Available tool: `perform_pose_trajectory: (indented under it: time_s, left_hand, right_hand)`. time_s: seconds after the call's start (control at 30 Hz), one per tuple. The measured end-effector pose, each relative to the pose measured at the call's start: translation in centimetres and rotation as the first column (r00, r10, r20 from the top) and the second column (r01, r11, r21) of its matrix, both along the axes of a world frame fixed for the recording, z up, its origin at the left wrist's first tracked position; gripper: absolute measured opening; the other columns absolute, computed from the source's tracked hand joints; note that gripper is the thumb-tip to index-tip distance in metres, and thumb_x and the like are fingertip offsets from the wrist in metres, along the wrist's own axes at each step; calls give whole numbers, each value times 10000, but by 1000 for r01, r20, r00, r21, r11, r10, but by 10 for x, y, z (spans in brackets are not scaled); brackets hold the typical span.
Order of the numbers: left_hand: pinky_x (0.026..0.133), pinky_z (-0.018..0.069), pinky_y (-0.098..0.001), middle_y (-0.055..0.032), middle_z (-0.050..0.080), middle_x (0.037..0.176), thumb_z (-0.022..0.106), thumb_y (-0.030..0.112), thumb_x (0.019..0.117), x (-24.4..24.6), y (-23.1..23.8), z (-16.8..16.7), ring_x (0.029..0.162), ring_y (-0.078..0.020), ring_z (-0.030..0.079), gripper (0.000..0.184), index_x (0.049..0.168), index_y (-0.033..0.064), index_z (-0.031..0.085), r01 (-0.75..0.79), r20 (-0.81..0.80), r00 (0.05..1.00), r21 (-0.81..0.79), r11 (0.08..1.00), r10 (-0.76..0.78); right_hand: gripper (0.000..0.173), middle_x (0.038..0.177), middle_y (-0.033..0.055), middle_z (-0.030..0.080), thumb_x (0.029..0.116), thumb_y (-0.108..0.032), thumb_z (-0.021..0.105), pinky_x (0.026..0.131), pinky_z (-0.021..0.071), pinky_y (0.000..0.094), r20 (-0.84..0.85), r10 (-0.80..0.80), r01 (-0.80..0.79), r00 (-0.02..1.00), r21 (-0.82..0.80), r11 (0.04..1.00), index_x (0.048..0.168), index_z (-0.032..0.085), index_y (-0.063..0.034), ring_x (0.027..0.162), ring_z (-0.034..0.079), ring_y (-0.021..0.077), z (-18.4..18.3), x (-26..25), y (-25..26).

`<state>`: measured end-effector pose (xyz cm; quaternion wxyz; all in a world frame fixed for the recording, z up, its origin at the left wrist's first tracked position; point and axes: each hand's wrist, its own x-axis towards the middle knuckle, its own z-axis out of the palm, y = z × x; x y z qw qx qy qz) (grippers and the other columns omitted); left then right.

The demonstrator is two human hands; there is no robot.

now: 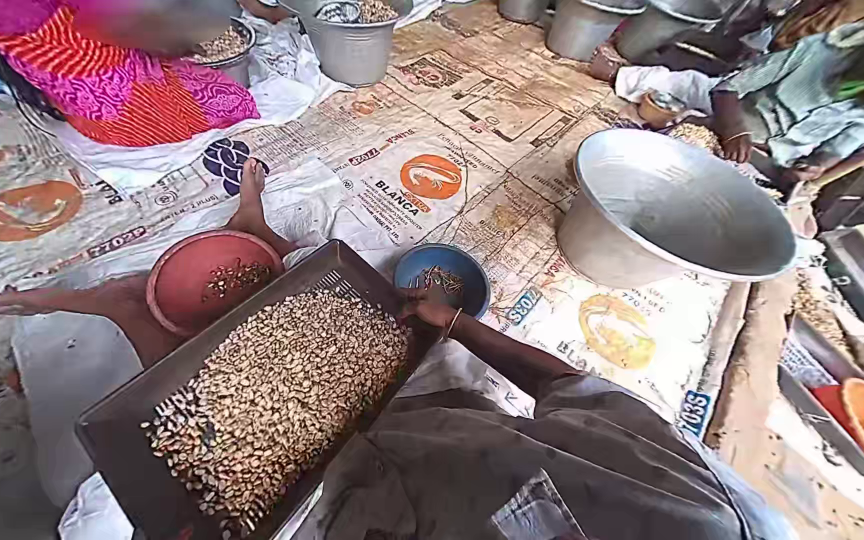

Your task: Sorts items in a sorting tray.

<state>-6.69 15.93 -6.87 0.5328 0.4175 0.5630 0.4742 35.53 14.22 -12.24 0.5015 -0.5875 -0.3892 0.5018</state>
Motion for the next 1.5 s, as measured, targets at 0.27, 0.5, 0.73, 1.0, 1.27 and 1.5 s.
perform_pose_trajectory:
  time_s: [0.27, 0.5, 0.73, 1.0, 1.27, 1.5]
  left_hand:
    - [786, 559, -236, 76, 626, 957, 532, 21, 876, -34, 32, -28, 842, 22, 625, 320, 1195, 39, 546, -78, -251, 962, 131, 988, 109]
    - [596, 562, -221, 71, 669, 842, 479, 10, 893, -40, 8, -64, 665, 10, 631, 310, 1146, 123, 617, -33, -162, 987, -152, 988, 8]
    - [754, 570, -186, 166, 649, 903, 476, -4, 888, -43, 14, -31, 796, 81, 634, 293, 1124, 146, 562, -98, -240, 962, 150, 984, 133]
    - [628, 563, -181, 72, 651, 808, 488, -43, 860, -44, -3, -60, 668, 46, 626, 270, 1093, 30, 606, -159, -222, 967, -154, 975, 123]
    - [729, 569, -237, 99, 637, 877, 473, 63, 924, -47, 4, -52, 759, 32, 634, 239, 1138, 89, 577, -176, -265, 946, 65, 982, 187]
    - [660, 553, -241, 9, 637, 851, 488, -1, 940, -42, -12, -98, 698, -7, 611, 238, 1144, 4, 610, -171, -272, 956, -226, 959, 106]
  right_hand:
    - [188, 820, -47, 656, 821, 72, 534, 748, 542, 198, 270, -110, 55, 956, 203, 978, 960, 633, -9, 775, 625, -34, -5, -6, 44]
    - [177, 867, 44, 667, 884, -1, 602, 645, 536, 353, 399, 76, -18, 914, -147, 989, 1032, 686, -47, 720, 609, 102, -28, 3, 20]
    - [148, 834, -79, 670, 856, 53, 571, 779, 562, 210, 345, -96, 17, 934, 225, 974, 949, 630, -45, 796, 640, -43, -16, -13, 61]
    - [66, 779, 21, 631, 896, 4, 633, 605, 507, 294, 428, 127, -73, 895, -141, 987, 948, 665, -23, 650, 571, 60, -29, -13, 45]
    - [115, 778, -85, 662, 844, 40, 587, 747, 550, 195, 368, -10, -70, 930, 205, 976, 879, 648, -50, 742, 625, -53, -26, -16, 88]
    - [58, 787, 63, 645, 888, -11, 656, 637, 534, 356, 469, 130, -28, 874, -219, 975, 940, 669, 9, 673, 601, 109, -44, -7, 43]
